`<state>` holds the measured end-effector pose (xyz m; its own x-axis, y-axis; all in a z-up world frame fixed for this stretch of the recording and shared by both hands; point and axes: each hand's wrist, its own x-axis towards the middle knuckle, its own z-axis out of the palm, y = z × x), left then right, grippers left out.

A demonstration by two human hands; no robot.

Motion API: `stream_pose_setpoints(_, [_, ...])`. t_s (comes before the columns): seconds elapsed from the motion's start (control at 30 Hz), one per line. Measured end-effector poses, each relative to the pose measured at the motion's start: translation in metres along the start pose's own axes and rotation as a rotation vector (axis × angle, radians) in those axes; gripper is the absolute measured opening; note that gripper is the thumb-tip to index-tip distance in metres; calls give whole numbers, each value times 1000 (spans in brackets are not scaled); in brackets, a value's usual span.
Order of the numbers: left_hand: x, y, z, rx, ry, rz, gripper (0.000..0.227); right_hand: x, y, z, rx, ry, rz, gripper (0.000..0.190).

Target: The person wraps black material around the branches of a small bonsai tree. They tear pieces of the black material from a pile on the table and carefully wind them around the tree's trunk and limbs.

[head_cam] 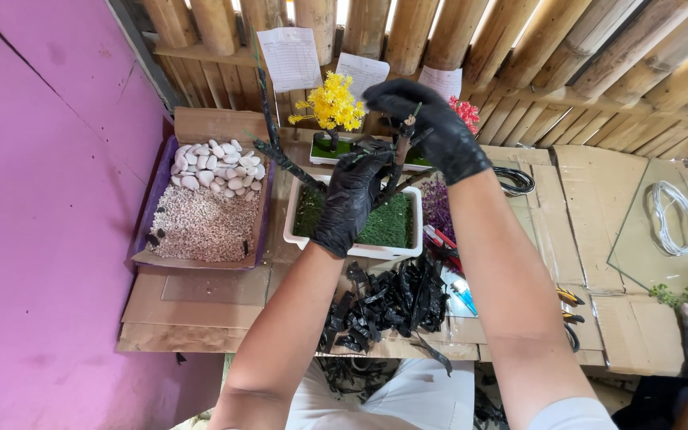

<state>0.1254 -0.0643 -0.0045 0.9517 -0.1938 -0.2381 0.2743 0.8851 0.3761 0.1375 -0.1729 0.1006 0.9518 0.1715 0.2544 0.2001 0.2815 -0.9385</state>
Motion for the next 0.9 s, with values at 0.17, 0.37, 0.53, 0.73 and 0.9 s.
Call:
stream_pose_setpoints(0.17, [-18,-6,-10,320,-350,480,10,-46,-24,-30,121,70,-172,15])
stream_pose_setpoints(0.37, [5,-12,-22,231,-21,376,18,-88,3,-62,71,327,-239,19])
stream_pose_setpoints(0.53, [-6,-8,-26,438,82,420,13,-139,14,-31,-19,328,-299,17])
stream_pose_setpoints(0.73, [-47,-9,-6,650,82,688,26,-183,43,4,-263,403,-339,13])
stream_pose_setpoints(0.9, [-57,-7,-3,460,5,767,28,-191,42,12,-348,385,-333,12])
